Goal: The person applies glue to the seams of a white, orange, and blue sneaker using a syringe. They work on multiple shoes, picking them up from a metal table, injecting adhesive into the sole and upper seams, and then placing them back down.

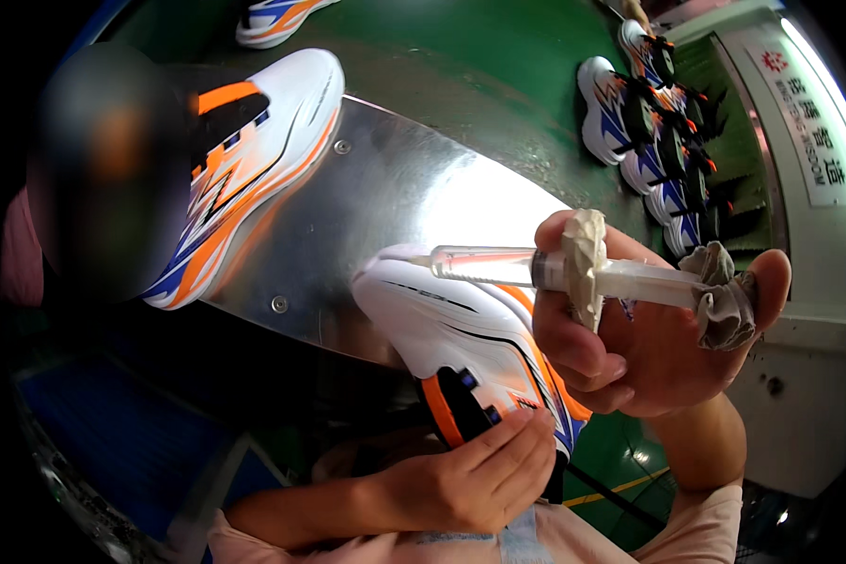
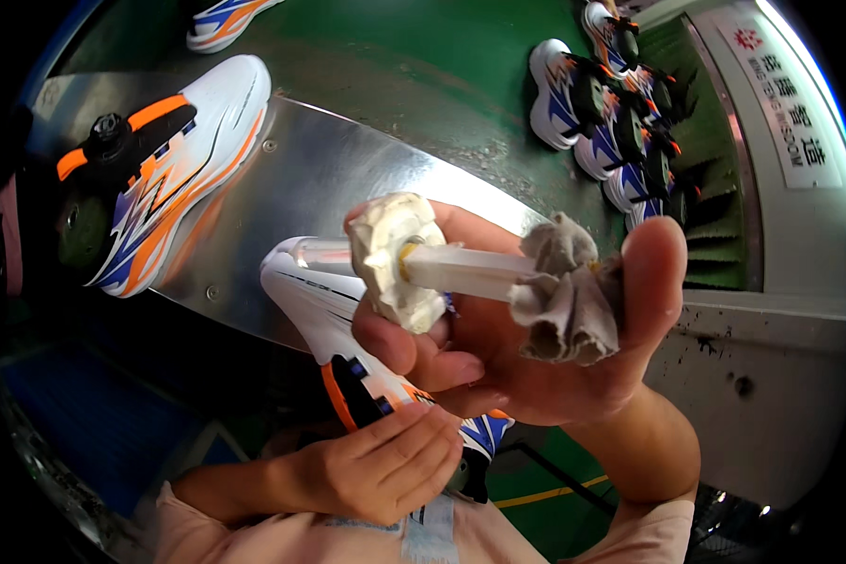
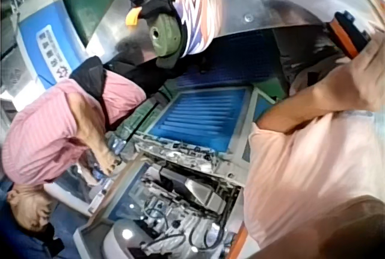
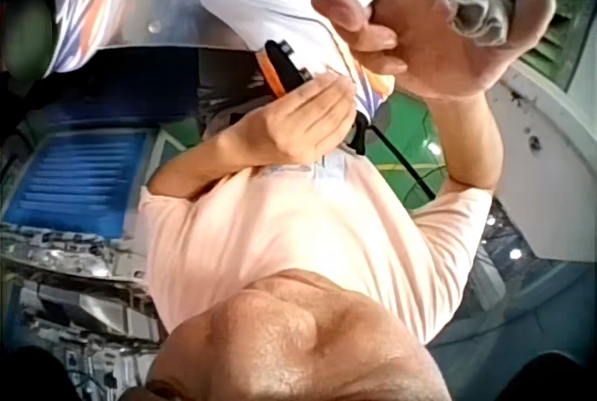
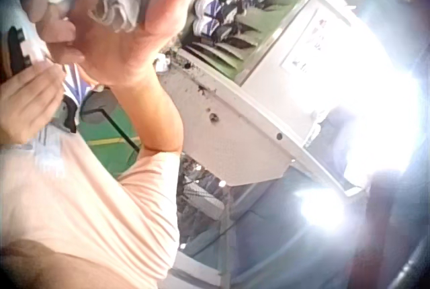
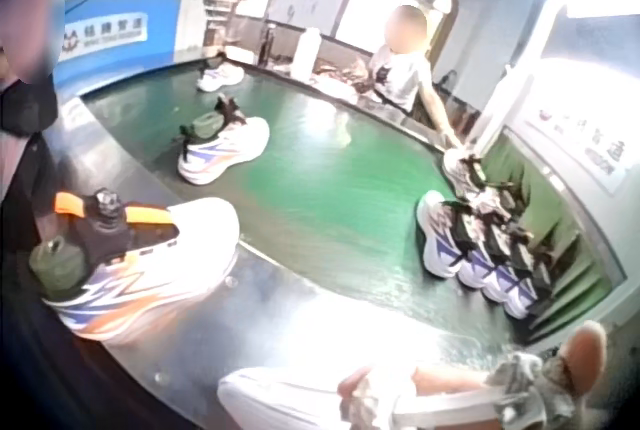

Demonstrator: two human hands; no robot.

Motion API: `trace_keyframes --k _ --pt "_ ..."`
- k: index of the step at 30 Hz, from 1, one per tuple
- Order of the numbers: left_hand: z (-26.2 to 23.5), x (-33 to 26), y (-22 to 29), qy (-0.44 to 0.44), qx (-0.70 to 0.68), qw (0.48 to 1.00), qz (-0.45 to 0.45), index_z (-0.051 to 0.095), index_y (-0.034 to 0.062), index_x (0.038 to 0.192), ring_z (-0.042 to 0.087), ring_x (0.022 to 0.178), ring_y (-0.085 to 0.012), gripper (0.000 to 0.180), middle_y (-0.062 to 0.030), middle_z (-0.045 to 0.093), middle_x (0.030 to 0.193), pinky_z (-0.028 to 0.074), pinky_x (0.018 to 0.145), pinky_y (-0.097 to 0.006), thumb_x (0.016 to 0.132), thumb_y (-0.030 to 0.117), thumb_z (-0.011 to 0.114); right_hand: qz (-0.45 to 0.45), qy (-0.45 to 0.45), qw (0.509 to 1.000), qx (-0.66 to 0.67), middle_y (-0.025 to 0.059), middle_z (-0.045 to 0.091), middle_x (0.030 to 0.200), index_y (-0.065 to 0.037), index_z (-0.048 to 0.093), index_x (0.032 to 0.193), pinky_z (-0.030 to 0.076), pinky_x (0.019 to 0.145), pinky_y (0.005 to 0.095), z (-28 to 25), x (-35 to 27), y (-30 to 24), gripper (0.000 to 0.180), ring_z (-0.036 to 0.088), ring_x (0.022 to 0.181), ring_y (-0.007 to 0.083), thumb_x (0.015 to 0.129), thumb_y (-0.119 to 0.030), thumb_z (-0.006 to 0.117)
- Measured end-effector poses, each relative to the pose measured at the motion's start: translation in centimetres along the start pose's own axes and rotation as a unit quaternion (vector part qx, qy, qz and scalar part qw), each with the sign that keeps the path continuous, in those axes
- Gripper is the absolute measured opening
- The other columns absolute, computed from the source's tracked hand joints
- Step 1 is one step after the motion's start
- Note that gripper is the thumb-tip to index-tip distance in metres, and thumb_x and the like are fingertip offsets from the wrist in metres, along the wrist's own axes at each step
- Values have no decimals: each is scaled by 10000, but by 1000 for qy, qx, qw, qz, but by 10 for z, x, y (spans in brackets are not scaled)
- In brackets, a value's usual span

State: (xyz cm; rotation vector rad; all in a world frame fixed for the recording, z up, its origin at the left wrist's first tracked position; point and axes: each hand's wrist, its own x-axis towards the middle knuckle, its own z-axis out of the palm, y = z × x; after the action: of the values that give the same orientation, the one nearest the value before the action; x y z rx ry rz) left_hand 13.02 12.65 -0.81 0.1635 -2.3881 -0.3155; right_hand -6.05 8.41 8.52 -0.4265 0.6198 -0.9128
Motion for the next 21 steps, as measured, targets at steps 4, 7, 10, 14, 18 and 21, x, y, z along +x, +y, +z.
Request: trace_keyframes --k 4,7,10,14,18,21 --pt "2 -3 -2 17 6 1000 3 658 26 978 662 1012 -242 225 -122 688 1024 486 987 -374 872 176 528 17 1 1000 -24 150 481 913 -17 214 1407 413 527 232 1 15 -1 1141 421 676 147 698 -833 577" --pt "6 -7 0 26 9 1000 11 663 18 971 657 1034 -249 250 -128 689 1031 478 1002 -387 876 184 502 24 5 999 -21 150 487 910 -6 210 1411 433 516 234 2 21 -2 1128 432 662 143 722 -831 550" --pt "7 -8 -1 29 17 999 15 665 7 974 656 1038 -250 265 -128 689 1031 478 1003 -392 876 184 493 39 9 999 -27 161 504 909 13 209 1411 454 515 236 1 27 -4 1121 460 657 144 738 -818 548" --pt "7 -8 -3 34 16 999 18 666 -6 975 657 1032 -248 280 -126 689 1027 483 998 -396 879 187 488 49 28 997 -57 180 535 890 47 222 1393 479 522 240 12 33 -9 1126 512 669 151 737 -798 575" --pt "9 -8 -1 37 21 999 14 669 -5 969 658 1020 -242 277 -125 689 1020 487 990 -395 880 185 489 12 63 995 -82 178 550 845 69 242 1372 485 503 247 23 34 -2 1154 532 657 156 708 -799 611" --pt "8 -8 -1 34 22 999 14 669 -3 963 658 1013 -237 264 -125 689 1012 489 982 -391 878 178 496 -7 132 978 -161 166 557 808 77 261 1356 476 482 246 33 22 0 1179 530 633 154 677 -813 628"
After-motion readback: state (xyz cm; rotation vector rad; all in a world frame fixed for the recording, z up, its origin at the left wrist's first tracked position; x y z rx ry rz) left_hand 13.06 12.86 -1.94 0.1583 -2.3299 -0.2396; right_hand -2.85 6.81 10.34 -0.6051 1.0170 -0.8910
